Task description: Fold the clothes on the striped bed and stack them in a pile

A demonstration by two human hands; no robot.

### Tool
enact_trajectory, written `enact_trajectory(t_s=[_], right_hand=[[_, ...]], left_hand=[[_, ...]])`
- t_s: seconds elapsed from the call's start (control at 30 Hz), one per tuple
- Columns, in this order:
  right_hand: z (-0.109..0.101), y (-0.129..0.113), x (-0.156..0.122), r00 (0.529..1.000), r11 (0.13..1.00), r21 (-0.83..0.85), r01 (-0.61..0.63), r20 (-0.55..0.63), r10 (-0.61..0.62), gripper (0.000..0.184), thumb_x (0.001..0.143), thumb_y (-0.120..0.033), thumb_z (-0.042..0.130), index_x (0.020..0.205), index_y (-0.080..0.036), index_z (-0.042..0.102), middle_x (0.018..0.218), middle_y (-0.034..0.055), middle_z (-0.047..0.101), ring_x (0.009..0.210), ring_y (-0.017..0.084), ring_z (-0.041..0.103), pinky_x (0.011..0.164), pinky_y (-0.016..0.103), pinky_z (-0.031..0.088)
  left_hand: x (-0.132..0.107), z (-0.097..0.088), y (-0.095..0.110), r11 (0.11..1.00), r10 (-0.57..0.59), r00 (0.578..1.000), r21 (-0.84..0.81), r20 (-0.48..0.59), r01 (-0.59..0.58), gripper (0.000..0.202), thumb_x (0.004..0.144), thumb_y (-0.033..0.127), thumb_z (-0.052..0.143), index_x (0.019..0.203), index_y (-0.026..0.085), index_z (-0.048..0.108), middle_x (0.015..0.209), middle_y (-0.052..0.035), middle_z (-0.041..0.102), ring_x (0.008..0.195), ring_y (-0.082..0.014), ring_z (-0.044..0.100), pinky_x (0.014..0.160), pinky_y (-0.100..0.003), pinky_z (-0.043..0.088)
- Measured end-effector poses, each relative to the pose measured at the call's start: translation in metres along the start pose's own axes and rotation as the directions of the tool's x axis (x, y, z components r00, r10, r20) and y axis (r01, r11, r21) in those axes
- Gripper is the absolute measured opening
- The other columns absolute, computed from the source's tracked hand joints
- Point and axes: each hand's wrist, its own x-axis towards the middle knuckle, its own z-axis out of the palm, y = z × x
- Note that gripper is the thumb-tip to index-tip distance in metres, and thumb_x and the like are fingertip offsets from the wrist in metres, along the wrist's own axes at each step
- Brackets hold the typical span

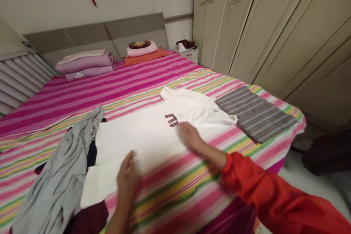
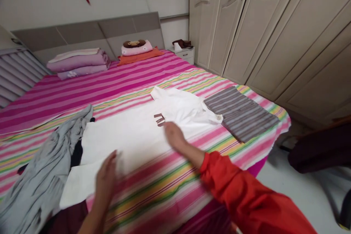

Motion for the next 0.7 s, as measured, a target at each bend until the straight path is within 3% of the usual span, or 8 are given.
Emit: enact_trajectory(t_s=[0.03,0.1,0.2,0.27,0.33,0.5,0.63,0.7], right_hand=[[0.016,0.008,-0.021,0.996,0.997,-0.044,0.058,0.076,-0.054,0.020,0.081,-0.030,0.057,0.095,-0.022,0.069,0.117,0.0083,0.070,0.119,0.027,0.058,0.108,0.047,0.038],[0.039,0.022,-0.051,0.926,0.900,-0.315,0.302,0.321,-0.198,0.038,0.090,-0.027,0.045,0.124,-0.021,0.062,0.138,0.0093,0.058,0.134,0.026,0.045,0.113,0.050,0.030],[0.036,0.038,-0.058,0.886,0.673,-0.612,0.415,0.440,-0.147,0.046,0.097,-0.029,0.035,0.141,-0.021,0.048,0.151,0.0092,0.044,0.144,0.027,0.030,0.116,0.057,0.020],[0.011,0.046,-0.042,0.893,0.563,-0.712,0.420,0.435,-0.117,0.047,0.098,-0.036,0.037,0.143,-0.023,0.047,0.153,0.0070,0.040,0.145,0.028,0.027,0.117,0.059,0.014],[-0.025,0.052,-0.020,0.901,0.486,-0.767,0.419,0.416,-0.120,0.048,0.098,-0.039,0.038,0.144,-0.024,0.045,0.154,0.0062,0.038,0.145,0.028,0.027,0.117,0.058,0.015],[-0.114,0.049,0.013,0.901,0.397,-0.814,0.424,0.333,-0.278,0.041,0.098,-0.033,0.038,0.132,-0.019,0.057,0.143,0.0112,0.053,0.137,0.025,0.041,0.109,0.046,0.035],[-0.163,0.029,0.021,0.929,0.374,-0.928,-0.004,-0.141,-0.341,0.045,0.094,-0.048,0.046,0.113,-0.011,0.065,0.118,0.0189,0.065,0.115,0.031,0.055,0.097,0.046,0.041],[-0.178,0.021,0.028,0.942,0.360,-0.928,-0.096,-0.202,-0.269,0.044,0.090,-0.053,0.051,0.093,-0.013,0.069,0.096,0.0161,0.069,0.099,0.030,0.060,0.086,0.042,0.044]], left_hand=[[-0.013,0.025,0.004,0.989,0.130,0.985,0.062,0.116,-0.138,0.039,0.089,0.040,0.047,0.120,0.022,0.064,0.128,-0.0088,0.064,0.120,-0.0245,0.057,0.102,-0.039,0.047],[-0.033,0.071,0.010,0.924,0.299,0.912,0.154,0.281,-0.351,0.045,0.091,0.036,0.041,0.129,0.018,0.059,0.137,-0.0124,0.059,0.128,-0.0258,0.052,0.108,-0.043,0.042],[-0.043,0.102,0.012,0.808,0.315,0.873,0.377,0.373,-0.453,0.048,0.094,0.028,0.032,0.135,0.015,0.054,0.141,-0.0142,0.054,0.135,-0.0290,0.045,0.111,-0.051,0.036],[-0.038,0.094,0.006,0.716,0.282,0.865,0.509,0.415,-0.478,0.049,0.095,0.025,0.028,0.137,0.016,0.053,0.145,-0.0122,0.051,0.139,-0.0305,0.040,0.111,-0.056,0.033],[-0.026,0.067,-0.006,0.637,0.256,0.865,0.598,0.431,-0.487,0.050,0.096,0.025,0.026,0.139,0.017,0.051,0.148,-0.0105,0.047,0.141,-0.0319,0.035,0.111,-0.058,0.031],[0.003,-0.007,-0.044,0.582,0.214,0.919,0.713,0.330,-0.391,0.051,0.098,0.034,0.026,0.145,0.020,0.044,0.151,-0.0087,0.043,0.141,-0.0315,0.034,0.110,-0.057,0.032],[0.006,-0.028,-0.060,0.577,0.291,0.899,0.690,0.327,-0.437,0.052,0.099,0.035,0.025,0.147,0.021,0.038,0.151,-0.0089,0.044,0.142,-0.0304,0.033,0.111,-0.056,0.031],[0.004,-0.028,-0.062,0.563,0.316,0.888,0.687,0.334,-0.458,0.053,0.099,0.035,0.025,0.148,0.021,0.037,0.151,-0.0102,0.044,0.142,-0.0316,0.032,0.110,-0.057,0.031]])
